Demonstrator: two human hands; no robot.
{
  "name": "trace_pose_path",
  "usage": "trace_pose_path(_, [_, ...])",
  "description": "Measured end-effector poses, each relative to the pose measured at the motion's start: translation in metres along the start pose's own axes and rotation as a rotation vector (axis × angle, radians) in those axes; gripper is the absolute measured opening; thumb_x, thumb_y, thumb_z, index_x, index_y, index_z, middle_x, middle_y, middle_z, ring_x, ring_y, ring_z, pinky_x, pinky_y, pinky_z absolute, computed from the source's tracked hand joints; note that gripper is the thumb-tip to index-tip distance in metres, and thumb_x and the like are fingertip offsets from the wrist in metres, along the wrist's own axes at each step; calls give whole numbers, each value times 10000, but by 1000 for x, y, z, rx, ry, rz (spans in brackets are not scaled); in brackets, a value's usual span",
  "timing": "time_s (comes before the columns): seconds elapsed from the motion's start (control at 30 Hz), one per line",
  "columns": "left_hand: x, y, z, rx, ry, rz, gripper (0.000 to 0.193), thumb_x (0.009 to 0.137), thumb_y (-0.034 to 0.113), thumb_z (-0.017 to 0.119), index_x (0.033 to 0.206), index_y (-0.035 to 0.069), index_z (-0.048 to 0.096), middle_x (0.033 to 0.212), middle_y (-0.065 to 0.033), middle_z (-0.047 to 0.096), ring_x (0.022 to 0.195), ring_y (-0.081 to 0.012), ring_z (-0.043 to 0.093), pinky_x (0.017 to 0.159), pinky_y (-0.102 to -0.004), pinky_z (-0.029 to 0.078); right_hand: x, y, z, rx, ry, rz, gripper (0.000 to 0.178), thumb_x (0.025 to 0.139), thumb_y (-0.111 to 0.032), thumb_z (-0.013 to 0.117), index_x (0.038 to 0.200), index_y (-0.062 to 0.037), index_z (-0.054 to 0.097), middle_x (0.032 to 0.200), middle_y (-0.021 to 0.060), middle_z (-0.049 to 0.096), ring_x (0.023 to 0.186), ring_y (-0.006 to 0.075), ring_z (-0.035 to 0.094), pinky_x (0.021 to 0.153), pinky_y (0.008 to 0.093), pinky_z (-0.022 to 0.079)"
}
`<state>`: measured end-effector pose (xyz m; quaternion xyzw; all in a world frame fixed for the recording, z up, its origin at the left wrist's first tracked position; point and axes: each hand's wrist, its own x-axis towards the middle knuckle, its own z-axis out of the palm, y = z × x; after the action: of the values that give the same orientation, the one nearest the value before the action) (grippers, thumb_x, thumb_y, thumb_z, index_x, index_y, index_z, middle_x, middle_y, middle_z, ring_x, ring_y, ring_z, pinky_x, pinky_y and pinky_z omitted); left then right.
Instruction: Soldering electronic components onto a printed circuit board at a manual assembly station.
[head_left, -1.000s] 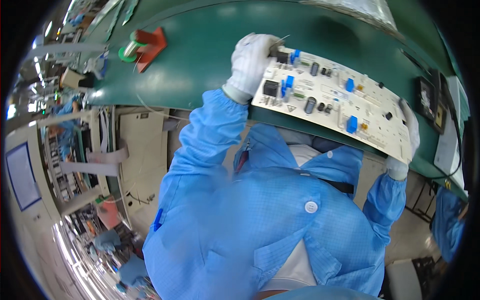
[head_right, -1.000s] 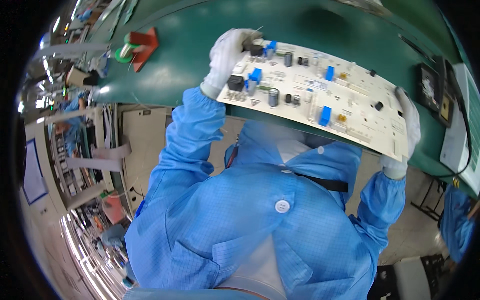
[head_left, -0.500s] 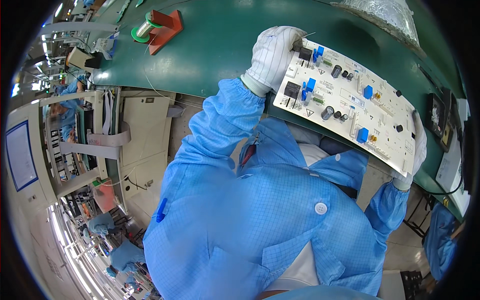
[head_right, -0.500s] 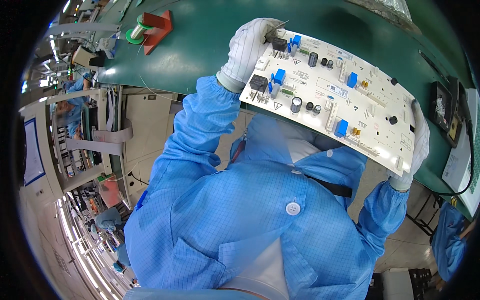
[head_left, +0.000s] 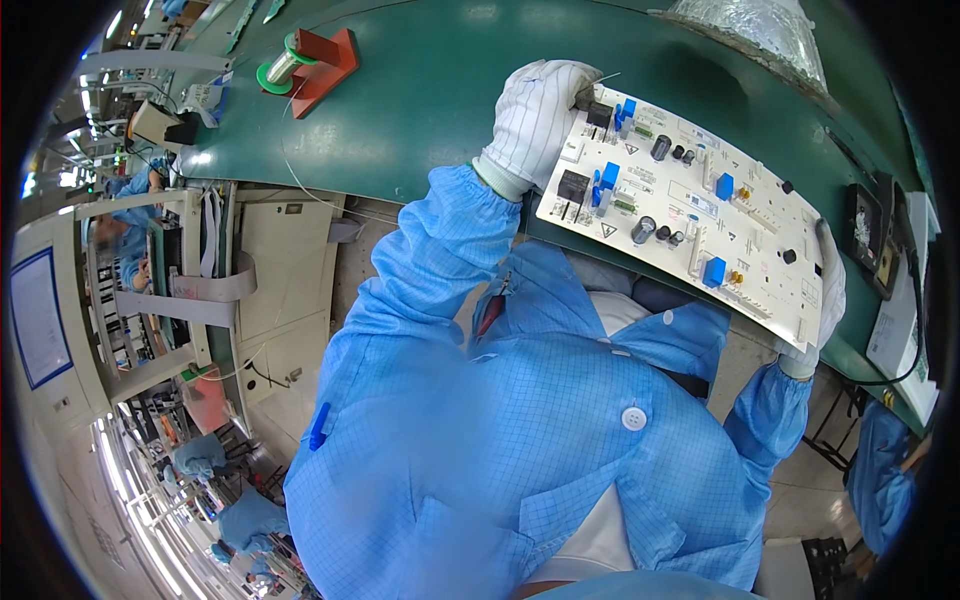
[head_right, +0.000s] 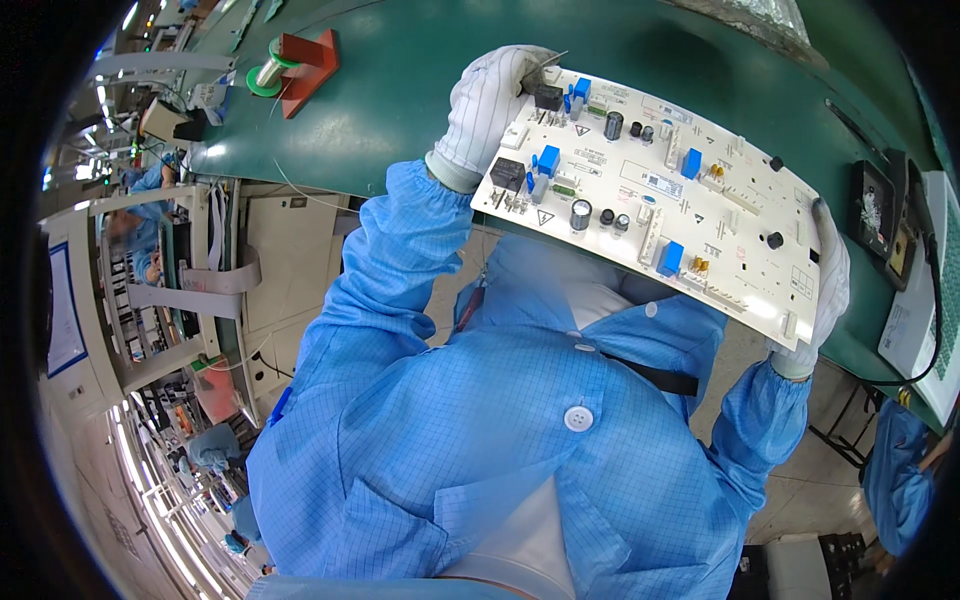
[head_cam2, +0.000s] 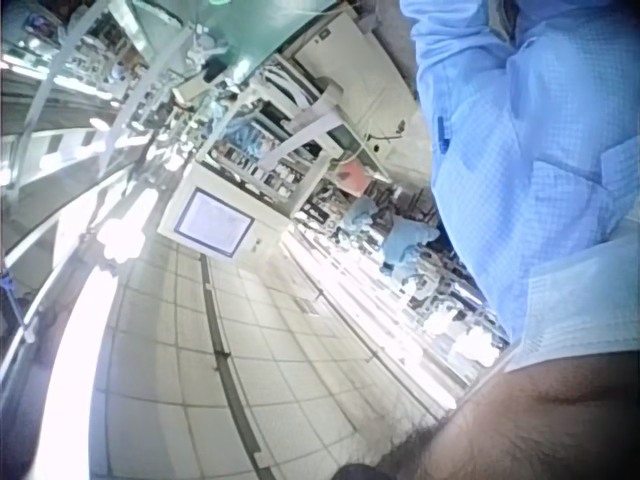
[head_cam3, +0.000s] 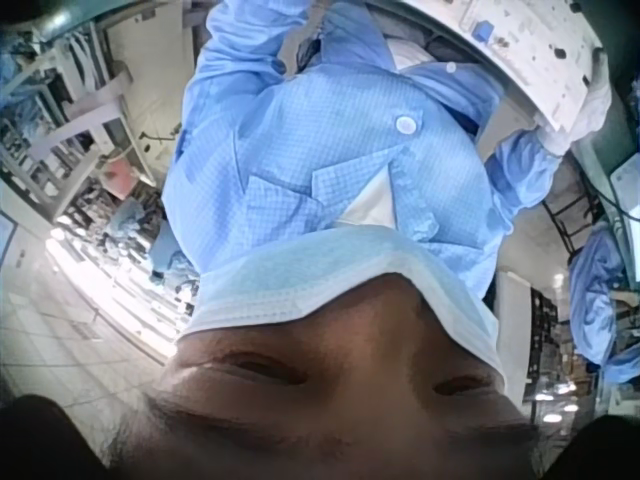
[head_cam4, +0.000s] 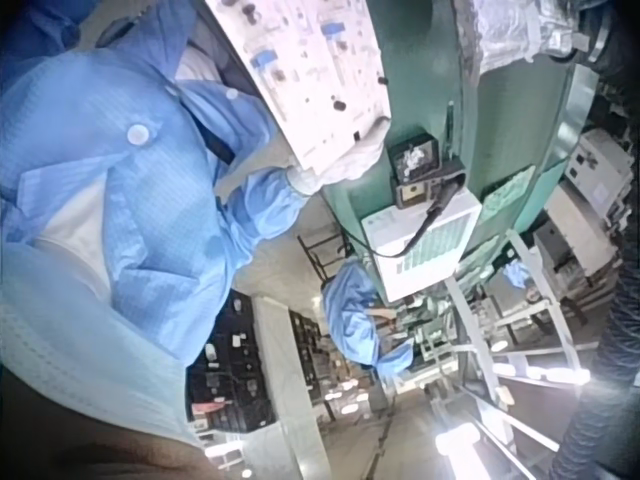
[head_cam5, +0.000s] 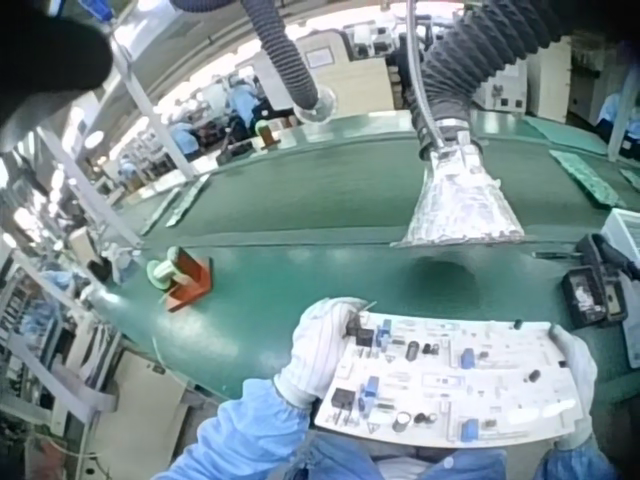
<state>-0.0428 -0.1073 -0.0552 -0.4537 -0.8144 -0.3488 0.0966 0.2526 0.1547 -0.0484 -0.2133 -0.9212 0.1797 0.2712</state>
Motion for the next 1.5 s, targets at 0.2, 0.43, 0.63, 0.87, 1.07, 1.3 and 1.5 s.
trace_pose_path(0.2, [-1,4,-2,15,18,-10,452,761,357,741,1103,70,665,1035,-130,690,1040,-348,632,993,-444,451,3,4,0,30,50,-15,428,932,-92,521,1337,26,595,1310,167,624,1208,267,608,1076,370,459])
trace_pose_path(0.43, [4,-8,1,87,-34,7,478,723,255,864,1118,54,686,1084,-136,704,952,-287,681,842,-364,544,5,10,0,-124,134,-116,452,844,-165,621,1290,-91,611,1150,141,666,1093,344,628,960,438,487])
trace_pose_path(0.63, [1,-12,2,84,-134,-122,368,786,192,716,1133,79,672,974,-83,689,991,-305,650,973,-409,470,7,4,-6,56,141,14,310,851,-150,639,1153,-93,678,1231,177,645,1181,342,614,1003,408,490])
trace_pose_path(0.87, [33,68,-108,-711,347,-219,113,924,-5,588,933,47,489,1229,-193,629,1183,-281,600,1033,-414,470,26,-65,-118,424,321,-263,232,817,-107,738,978,8,617,935,171,687,892,265,677,768,380,540])
trace_pose_path(1.07, [60,173,-149,-488,153,537,513,743,209,904,919,73,441,1239,-268,628,1150,-371,632,943,-446,522,88,-154,-146,-124,87,-695,327,733,-394,784,816,-122,623,664,46,578,636,238,622,571,378,476])
trace_pose_path(1.3, [75,198,-141,53,321,376,336,780,193,846,851,70,541,636,-68,572,539,-235,618,497,-311,492,117,-186,-144,-304,210,-673,308,806,-308,803,762,-93,587,667,66,564,589,254,575,554,388,450])
trace_pose_path(1.5, [117,109,-200,335,390,110,301,871,323,708,959,46,632,799,-125,706,748,-337,701,657,-427,541,178,-144,-205,-51,-222,129,274,904,-255,707,889,18,702,707,58,627,686,139,613,633,353,490])
